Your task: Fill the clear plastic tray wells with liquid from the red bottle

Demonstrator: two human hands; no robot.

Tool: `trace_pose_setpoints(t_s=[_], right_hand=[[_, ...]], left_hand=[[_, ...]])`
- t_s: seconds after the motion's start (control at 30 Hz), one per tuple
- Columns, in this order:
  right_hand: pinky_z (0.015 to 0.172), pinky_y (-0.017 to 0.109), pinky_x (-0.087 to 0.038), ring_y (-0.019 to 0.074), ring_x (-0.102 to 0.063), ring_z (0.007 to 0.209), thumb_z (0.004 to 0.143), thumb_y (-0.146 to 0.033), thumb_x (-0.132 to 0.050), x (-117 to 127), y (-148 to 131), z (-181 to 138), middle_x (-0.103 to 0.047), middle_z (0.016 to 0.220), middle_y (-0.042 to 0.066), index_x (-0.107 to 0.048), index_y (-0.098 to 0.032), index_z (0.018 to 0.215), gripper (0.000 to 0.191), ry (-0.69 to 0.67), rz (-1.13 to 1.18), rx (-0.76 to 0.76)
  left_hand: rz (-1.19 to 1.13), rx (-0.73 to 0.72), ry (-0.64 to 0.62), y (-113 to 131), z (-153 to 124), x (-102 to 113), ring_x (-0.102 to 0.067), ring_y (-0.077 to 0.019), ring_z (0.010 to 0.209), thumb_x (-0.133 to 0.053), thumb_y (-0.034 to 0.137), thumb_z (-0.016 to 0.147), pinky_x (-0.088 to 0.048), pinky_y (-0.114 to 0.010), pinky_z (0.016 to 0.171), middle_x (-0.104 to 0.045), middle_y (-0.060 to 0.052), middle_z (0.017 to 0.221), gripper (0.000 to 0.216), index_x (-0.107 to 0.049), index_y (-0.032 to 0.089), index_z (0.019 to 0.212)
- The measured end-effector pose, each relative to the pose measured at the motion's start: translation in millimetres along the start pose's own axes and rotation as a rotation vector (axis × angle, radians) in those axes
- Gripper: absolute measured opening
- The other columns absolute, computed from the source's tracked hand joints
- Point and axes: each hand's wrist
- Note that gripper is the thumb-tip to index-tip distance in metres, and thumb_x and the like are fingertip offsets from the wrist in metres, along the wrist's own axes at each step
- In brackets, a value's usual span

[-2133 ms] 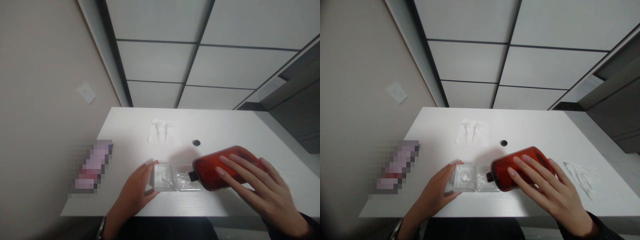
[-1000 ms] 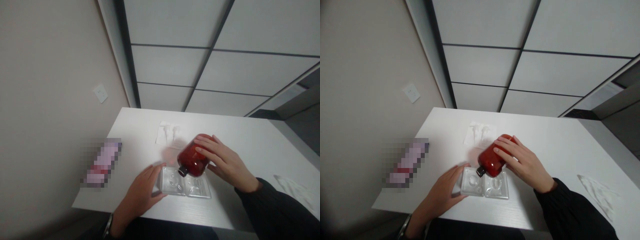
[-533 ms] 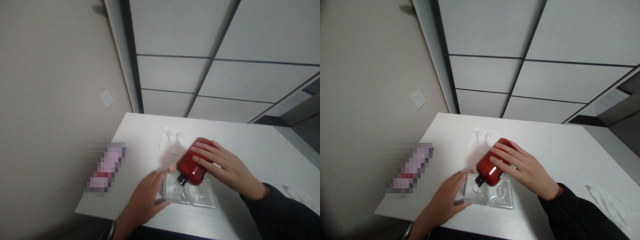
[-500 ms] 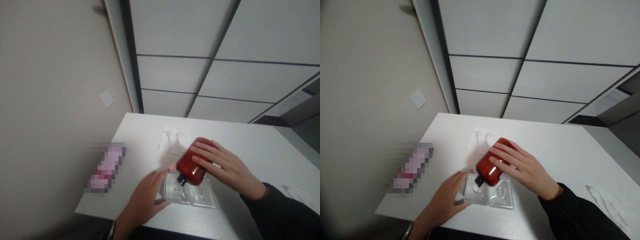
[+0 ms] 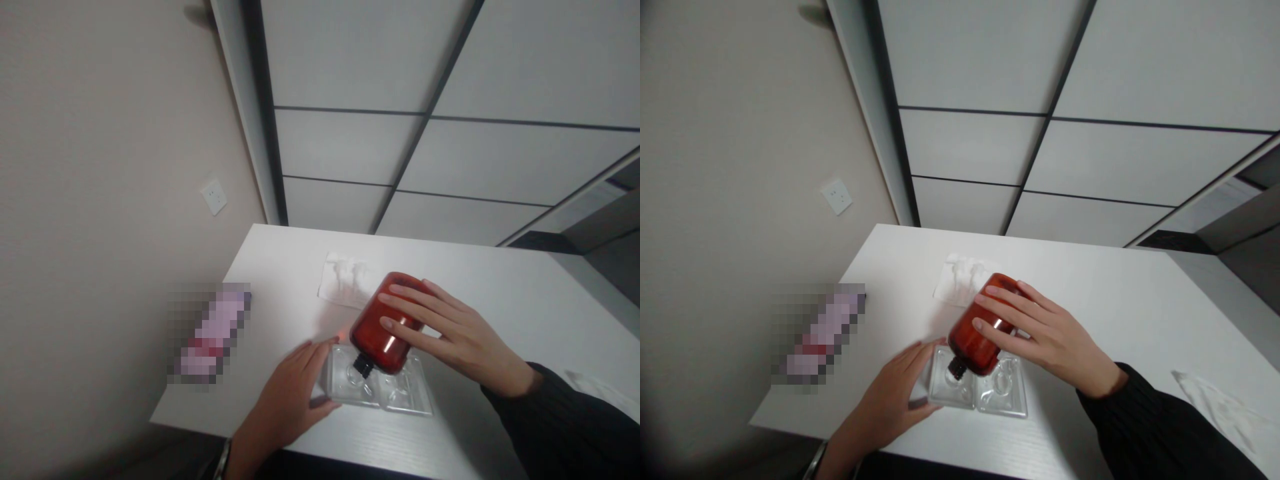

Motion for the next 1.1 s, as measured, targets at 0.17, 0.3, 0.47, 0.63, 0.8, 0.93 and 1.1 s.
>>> trace_pose_setpoints(t_s=[0.17,0.3,0.47,0.63,0.8,0.93,1.1], right_hand=[[0.124,0.051,-0.050,0.0230,-0.055,0.152,0.102,0.004,-0.057,5,-1,4,-0.069,0.151,0.010,-0.066,-0.023,0.142,0.049,-0.020,-0.056,0.016],[0.125,0.049,-0.048,0.0229,-0.055,0.152,0.103,0.004,-0.054,8,-2,6,-0.070,0.151,0.008,-0.067,-0.023,0.140,0.048,-0.018,-0.106,0.055],[0.130,0.046,-0.041,0.0204,-0.054,0.152,0.100,0.006,-0.056,14,-5,8,-0.069,0.152,0.005,-0.068,-0.026,0.140,0.053,-0.025,-0.123,0.049],[0.133,0.043,-0.036,0.0178,-0.055,0.152,0.102,0.005,-0.053,19,-6,11,-0.070,0.152,0.002,-0.068,-0.028,0.140,0.053,-0.045,-0.156,0.075],[0.138,0.042,-0.023,0.0164,-0.051,0.154,0.103,0.005,-0.050,22,-6,13,-0.071,0.151,0.002,-0.065,-0.027,0.144,0.054,-0.054,-0.182,0.086],[0.138,0.044,-0.026,0.0176,-0.059,0.148,0.104,0.005,-0.049,24,-7,15,-0.071,0.151,0.002,-0.063,-0.027,0.146,0.055,-0.053,-0.201,0.097],[0.133,0.042,-0.038,0.0177,-0.063,0.143,0.104,0.005,-0.049,28,-8,17,-0.071,0.150,0.002,-0.064,-0.029,0.145,0.056,-0.057,-0.201,0.107]], left_hand=[[-0.007,0.007,0.001,1,2,1,-0.061,-0.0365,0.143,-0.086,0.017,0.084,-0.048,-0.060,0.124,-0.062,-0.014,0.158,0.092,-0.038,0.026,0.162],[-0.019,0.027,-0.027,3,2,2,-0.061,-0.0356,0.144,-0.084,0.017,0.086,-0.048,-0.059,0.124,-0.062,-0.014,0.157,0.087,-0.040,0.024,0.161],[-0.010,0.023,-0.010,3,2,2,-0.061,-0.0368,0.144,-0.082,0.018,0.087,-0.049,-0.060,0.123,-0.062,-0.013,0.158,0.088,-0.039,0.027,0.163],[-0.005,0.006,-0.004,2,1,2,-0.062,-0.0369,0.142,-0.083,0.018,0.087,-0.051,-0.060,0.122,-0.062,-0.013,0.157,0.089,-0.038,0.027,0.163],[0.005,0.014,-0.016,4,2,2,-0.062,-0.0366,0.142,-0.086,0.016,0.085,-0.050,-0.059,0.122,-0.062,-0.014,0.157,0.091,-0.037,0.024,0.162],[-0.014,0.022,-0.026,6,3,4,-0.062,-0.0356,0.141,-0.086,0.016,0.086,-0.051,-0.058,0.121,-0.062,-0.014,0.156,0.090,-0.037,0.024,0.161],[-0.010,0.018,-0.030,7,3,5,-0.062,-0.0361,0.141,-0.084,0.016,0.088,-0.052,-0.059,0.120,-0.062,-0.014,0.156,0.089,-0.036,0.025,0.162]])
Point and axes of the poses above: each hand's wrist, its own z-axis towards the middle knuckle, its own x-axis out of the back of the hand, y = z × x
